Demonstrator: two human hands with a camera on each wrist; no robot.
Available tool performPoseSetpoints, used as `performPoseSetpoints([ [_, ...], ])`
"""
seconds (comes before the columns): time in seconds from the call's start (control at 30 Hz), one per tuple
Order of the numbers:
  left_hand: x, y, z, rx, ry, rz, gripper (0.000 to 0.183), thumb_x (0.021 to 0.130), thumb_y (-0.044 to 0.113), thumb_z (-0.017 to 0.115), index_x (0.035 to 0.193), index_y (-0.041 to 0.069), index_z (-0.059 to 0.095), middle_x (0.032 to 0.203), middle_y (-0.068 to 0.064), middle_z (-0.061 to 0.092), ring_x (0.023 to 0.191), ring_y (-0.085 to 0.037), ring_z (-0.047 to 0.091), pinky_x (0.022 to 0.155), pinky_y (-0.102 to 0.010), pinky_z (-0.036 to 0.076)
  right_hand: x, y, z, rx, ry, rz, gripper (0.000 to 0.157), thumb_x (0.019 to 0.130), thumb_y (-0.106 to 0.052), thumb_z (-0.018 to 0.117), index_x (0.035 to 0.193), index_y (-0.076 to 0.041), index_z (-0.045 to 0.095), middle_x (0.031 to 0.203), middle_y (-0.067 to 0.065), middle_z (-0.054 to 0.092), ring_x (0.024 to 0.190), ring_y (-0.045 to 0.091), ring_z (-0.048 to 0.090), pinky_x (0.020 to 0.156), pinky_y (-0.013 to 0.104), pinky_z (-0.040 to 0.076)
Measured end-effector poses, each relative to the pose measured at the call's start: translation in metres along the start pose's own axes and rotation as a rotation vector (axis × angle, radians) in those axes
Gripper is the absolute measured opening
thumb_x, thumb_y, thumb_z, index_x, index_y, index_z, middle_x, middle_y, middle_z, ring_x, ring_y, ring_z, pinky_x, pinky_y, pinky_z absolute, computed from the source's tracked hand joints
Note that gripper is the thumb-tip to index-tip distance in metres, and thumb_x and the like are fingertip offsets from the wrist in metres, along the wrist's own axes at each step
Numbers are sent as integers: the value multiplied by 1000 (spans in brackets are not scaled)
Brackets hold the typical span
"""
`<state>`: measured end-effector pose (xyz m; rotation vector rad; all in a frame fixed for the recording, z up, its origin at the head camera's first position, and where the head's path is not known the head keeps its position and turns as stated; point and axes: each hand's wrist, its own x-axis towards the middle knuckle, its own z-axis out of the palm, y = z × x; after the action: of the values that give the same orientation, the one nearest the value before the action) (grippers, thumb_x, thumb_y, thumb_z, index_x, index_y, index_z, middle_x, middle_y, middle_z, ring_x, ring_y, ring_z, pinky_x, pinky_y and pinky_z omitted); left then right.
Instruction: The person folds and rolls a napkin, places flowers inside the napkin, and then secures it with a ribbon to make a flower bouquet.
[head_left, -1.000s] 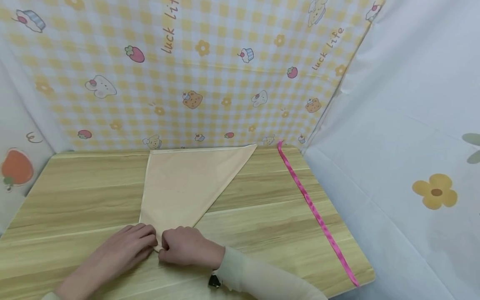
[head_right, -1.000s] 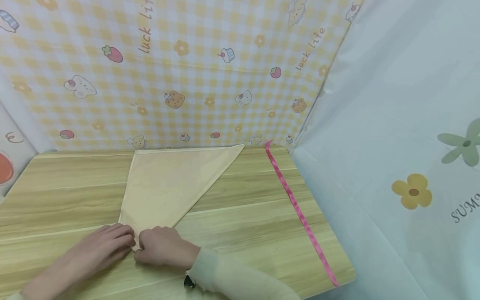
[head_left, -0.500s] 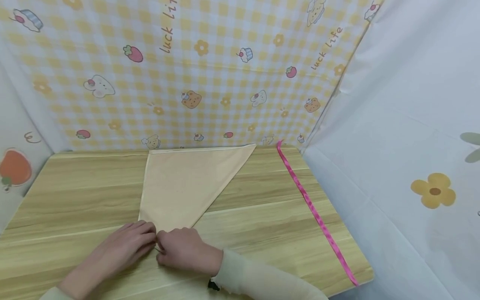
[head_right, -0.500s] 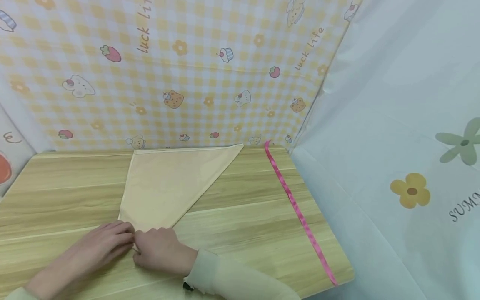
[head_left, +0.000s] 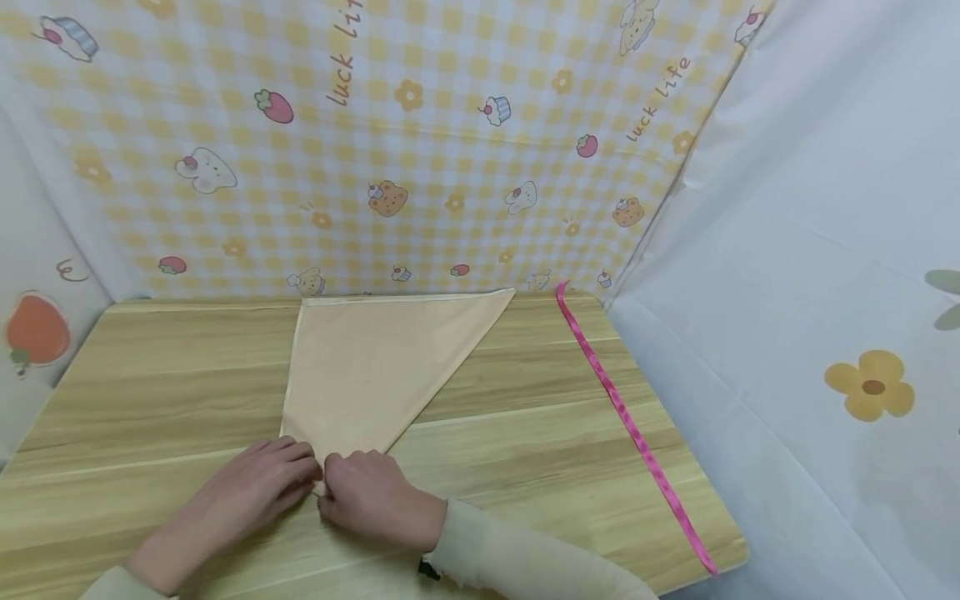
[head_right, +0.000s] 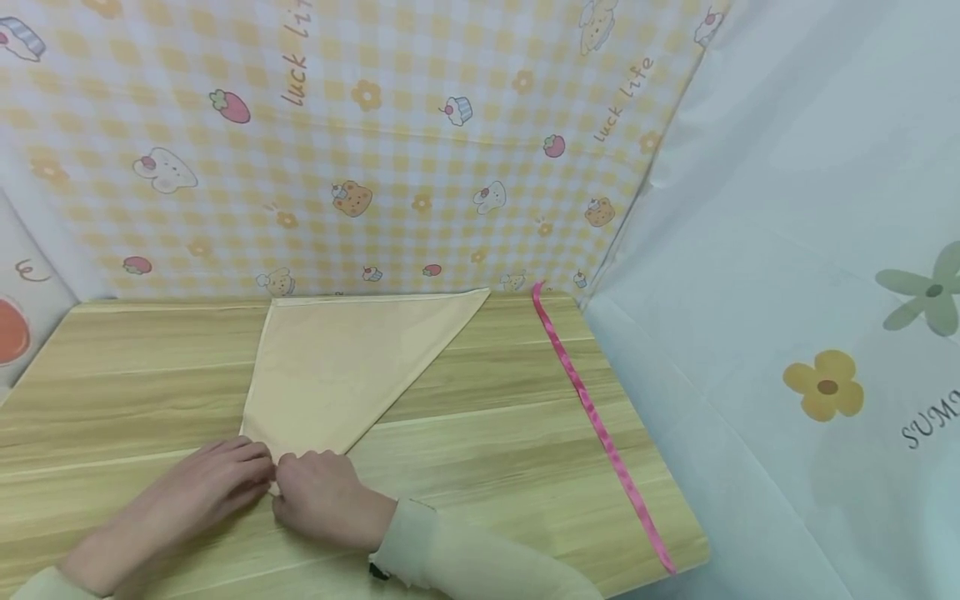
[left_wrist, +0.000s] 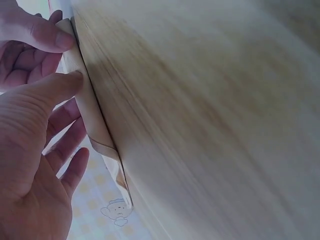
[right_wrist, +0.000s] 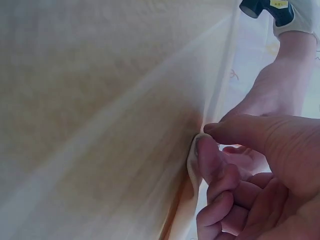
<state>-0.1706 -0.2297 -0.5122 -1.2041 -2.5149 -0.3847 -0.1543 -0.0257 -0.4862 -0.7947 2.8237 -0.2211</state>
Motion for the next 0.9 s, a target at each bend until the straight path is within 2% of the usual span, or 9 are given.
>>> performPoseSetpoints([
  [0.17, 2, 0, 1, 15, 0, -9, 36, 76, 19, 92, 94, 33, 66, 93, 23, 59, 91, -5, 58, 81, -36, 54, 1, 1, 1, -12, 11, 5, 29, 99, -29, 74, 79, -24, 54, 58, -12, 47, 44, 3, 39, 40, 21, 35],
  [0.43, 1, -3, 3, -3, 35, 45, 33, 76, 17, 91, 87, 33, 65, 96, 21, 57, 92, -5, 55, 77, -32, 49, 2, 1, 3, -18, 16, 11, 32, 95, -27, 76, 74, -23, 52, 55, -13, 44, 42, 3, 35, 38, 21, 33],
  [0.57, -4, -3, 2, 7, 43, 75, 31, 74, 15, 89, 92, 31, 69, 104, 16, 62, 99, -11, 59, 83, -35, 51, 3, 1, 3, 3, 7, 15, 32, 90, -25, 77, 73, -24, 51, 55, -13, 41, 43, 3, 33, 39, 21, 32],
  [0.73, -8, -2, 2, 29, 40, 96, 32, 73, 17, 88, 96, 30, 69, 117, 7, 66, 111, -17, 62, 92, -40, 52, 3, -2, 2, 39, -44, 12, 42, 89, -26, 77, 61, -24, 45, 52, -13, 33, 43, 3, 28, 39, 23, 30],
  [0.87, -10, -2, 3, 16, 60, 111, 28, 76, 19, 86, 96, 31, 70, 117, 10, 68, 111, -15, 63, 97, -36, 48, 2, -4, 2, 43, -61, 19, 47, 88, -29, 75, 56, -24, 41, 49, -13, 29, 41, 4, 27, 39, 24, 30],
  [0.9, -11, -3, 3, 7, 67, 117, 21, 81, 22, 84, 95, 31, 71, 115, 12, 68, 109, -13, 64, 98, -34, 46, 2, -4, 3, 38, -58, 25, 47, 87, -30, 75, 55, -25, 40, 49, -13, 29, 41, 4, 27, 39, 25, 30],
])
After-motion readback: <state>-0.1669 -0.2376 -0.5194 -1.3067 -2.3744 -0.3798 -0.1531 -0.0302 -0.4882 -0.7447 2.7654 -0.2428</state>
